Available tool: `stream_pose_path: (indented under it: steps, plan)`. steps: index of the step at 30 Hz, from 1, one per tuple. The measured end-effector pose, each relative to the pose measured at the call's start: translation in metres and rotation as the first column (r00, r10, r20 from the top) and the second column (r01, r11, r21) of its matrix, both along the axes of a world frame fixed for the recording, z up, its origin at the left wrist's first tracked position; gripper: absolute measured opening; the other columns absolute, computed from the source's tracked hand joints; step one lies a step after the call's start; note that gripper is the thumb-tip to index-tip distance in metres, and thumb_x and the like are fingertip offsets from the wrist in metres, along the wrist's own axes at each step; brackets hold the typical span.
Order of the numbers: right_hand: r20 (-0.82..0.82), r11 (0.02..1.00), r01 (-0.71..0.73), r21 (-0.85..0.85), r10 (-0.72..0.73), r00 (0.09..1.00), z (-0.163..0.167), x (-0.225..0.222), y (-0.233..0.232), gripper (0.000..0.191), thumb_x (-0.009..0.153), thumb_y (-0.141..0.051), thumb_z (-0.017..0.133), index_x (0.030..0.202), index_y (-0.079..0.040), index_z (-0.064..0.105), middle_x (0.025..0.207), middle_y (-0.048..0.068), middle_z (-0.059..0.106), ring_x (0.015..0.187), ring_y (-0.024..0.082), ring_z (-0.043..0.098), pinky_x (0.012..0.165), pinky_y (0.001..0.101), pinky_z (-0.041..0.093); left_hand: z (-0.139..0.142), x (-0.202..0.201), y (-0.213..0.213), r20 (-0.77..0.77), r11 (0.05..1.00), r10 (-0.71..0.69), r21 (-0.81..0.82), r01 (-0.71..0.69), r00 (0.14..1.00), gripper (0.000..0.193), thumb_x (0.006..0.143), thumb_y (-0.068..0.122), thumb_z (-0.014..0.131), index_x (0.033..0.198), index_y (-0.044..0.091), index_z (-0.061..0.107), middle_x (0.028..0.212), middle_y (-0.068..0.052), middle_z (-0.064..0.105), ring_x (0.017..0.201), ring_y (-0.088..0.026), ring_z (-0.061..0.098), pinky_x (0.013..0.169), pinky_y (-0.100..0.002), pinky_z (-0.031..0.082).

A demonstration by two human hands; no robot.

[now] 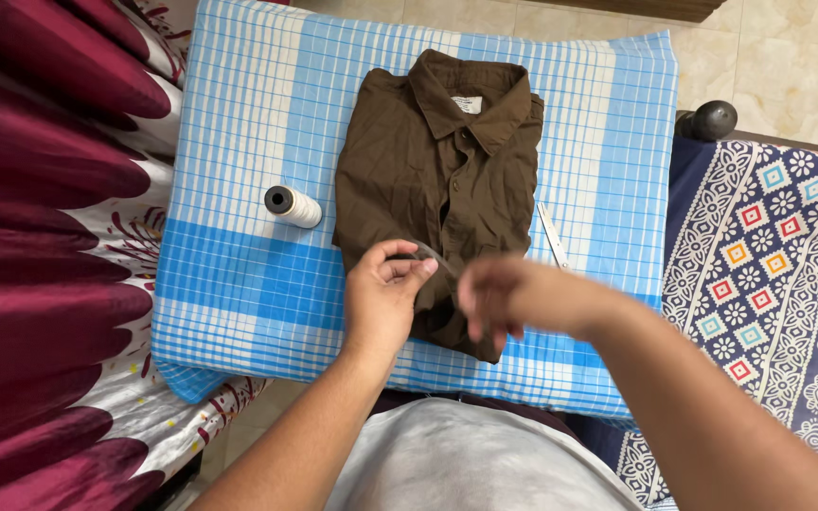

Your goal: The person sews a button onto a brown button-up shirt laid on a bed. They thread a needle, stitch through the button and shirt fabric repeatedly, then cut the thread with scissors and set the spool down.

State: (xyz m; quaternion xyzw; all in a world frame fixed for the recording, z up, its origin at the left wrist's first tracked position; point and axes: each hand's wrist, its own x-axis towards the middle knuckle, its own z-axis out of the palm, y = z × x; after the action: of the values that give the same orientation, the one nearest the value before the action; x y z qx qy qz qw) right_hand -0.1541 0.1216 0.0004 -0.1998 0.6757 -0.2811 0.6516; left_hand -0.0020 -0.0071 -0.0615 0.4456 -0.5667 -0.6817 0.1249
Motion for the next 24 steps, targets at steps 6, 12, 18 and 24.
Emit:
stream_pose_path:
  steps: [6,12,18,24]
  plan:
    - [-0.042,0.961,0.146,-0.236,-0.16,0.986,-0.018,0.035,-0.007,0.008,0.091,-0.01,0.07,0.096,-0.004,0.073,0.087,0.002,0.075,0.082,0.01,0.068,0.073,0.0275,0.056,-0.009,0.003,0.001,-0.111,0.98,-0.195,0.01,0.197,0.975,0.011,0.094,0.006,0.071,0.104,0.002,0.07,0.09,-0.008,0.074,0.078,-0.009,0.068,0.07,-0.026,0.057]
    - [-0.194,0.861,0.368,-0.351,-0.452,0.871,-0.027,0.028,-0.007,0.012,0.091,-0.013,0.074,0.1,-0.004,0.074,0.092,0.001,0.073,0.088,0.009,0.068,0.079,0.0257,0.055,-0.011,0.004,0.003,-0.227,0.964,-0.263,-0.033,0.263,0.938,0.017,0.094,0.003,0.067,0.111,0.001,0.071,0.098,-0.004,0.076,0.089,-0.009,0.071,0.081,-0.025,0.058]
    - [0.134,0.798,0.531,-0.285,-0.516,0.846,-0.037,0.025,-0.005,0.015,0.097,-0.02,0.067,0.105,-0.007,0.07,0.1,0.002,0.073,0.096,0.011,0.069,0.087,0.0299,0.057,0.011,0.008,0.01,0.056,0.902,-0.373,-0.214,0.376,0.926,0.016,0.095,0.01,0.068,0.108,0.003,0.073,0.099,-0.006,0.071,0.084,-0.014,0.071,0.074,-0.028,0.057]
    - [0.402,0.654,0.755,0.049,-0.704,0.585,-0.048,0.024,-0.005,0.006,0.098,-0.018,0.061,0.101,-0.014,0.064,0.106,0.0,0.071,0.099,0.013,0.069,0.089,0.0378,0.054,0.022,0.001,0.008,0.2,0.937,-0.317,-0.086,0.339,0.927,0.015,0.094,0.011,0.067,0.107,0.006,0.073,0.094,-0.007,0.076,0.08,-0.018,0.07,0.073,-0.03,0.057]
